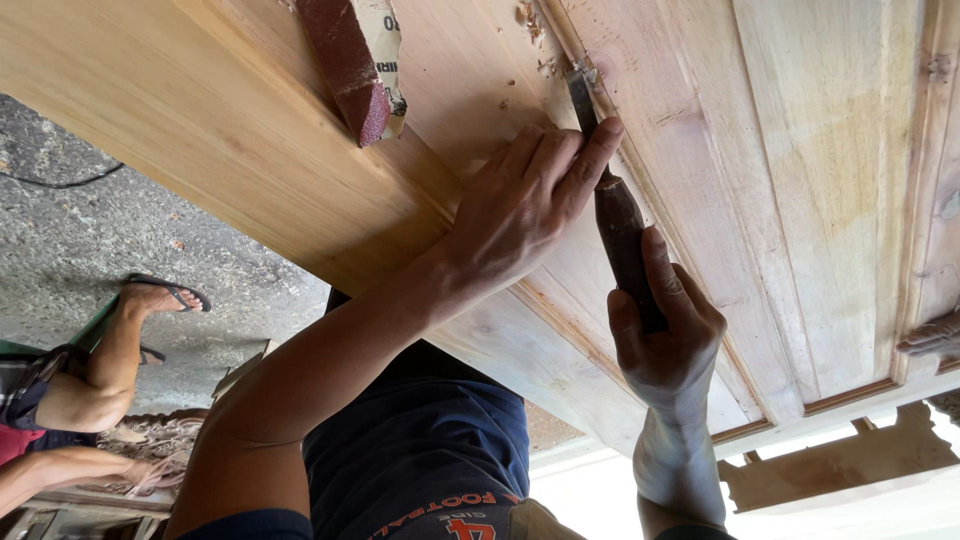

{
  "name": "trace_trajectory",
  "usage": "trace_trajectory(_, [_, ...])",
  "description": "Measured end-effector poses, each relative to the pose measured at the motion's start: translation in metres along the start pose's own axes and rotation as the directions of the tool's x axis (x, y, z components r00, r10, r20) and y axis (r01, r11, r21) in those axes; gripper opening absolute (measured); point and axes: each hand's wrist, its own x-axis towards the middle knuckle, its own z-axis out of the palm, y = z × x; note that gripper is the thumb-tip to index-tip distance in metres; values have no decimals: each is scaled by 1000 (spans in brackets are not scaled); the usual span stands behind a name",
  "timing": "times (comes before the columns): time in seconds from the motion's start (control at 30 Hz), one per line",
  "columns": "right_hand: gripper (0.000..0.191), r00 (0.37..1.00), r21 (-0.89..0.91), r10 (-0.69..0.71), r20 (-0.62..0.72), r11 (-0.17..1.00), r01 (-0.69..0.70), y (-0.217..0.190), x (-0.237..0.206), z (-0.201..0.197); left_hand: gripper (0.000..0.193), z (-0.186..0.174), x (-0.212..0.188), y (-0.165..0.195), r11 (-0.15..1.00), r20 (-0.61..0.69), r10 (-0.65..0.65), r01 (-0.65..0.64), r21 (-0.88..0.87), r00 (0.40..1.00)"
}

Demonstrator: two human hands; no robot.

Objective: The person uses a chisel to carve and clean out a groove along the recessed panel of a large wooden door, pushing the chisel with the hand to shave off small wood pieces while steadying the panel with the other hand. A sanding block rests on the panel nearby, and the person brushes debris from the groove by hand.

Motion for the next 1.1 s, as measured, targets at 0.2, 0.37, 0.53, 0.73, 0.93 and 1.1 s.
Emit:
trace_trajectory(0.2, [60,1000,83,-2,-17,997,3,-2,14,17,70,-7,8,-3,993,29,-88,90,-72,996])
trace_trajectory(0.37, [61,991,163,-132,16,978,128,-2,18,30,70,-43,7,-11,979,-46,-198,195,-65,979])
trace_trajectory(0.53, [58,997,189,-77,31,980,70,-10,-6,24,68,-50,-1,-14,995,-19,-89,88,-57,996])
trace_trajectory(0.73, [58,998,129,-45,-35,990,50,-7,-18,15,68,-21,0,-6,998,54,-31,34,-57,998])
trace_trajectory(0.93, [58,999,123,25,-27,992,-21,-8,-9,14,74,-23,8,-8,999,45,-42,42,-18,998])
trace_trajectory(1.1, [60,1000,36,15,-26,999,-14,-15,-7,8,74,-28,15,-8,998,56,-42,44,-34,998])
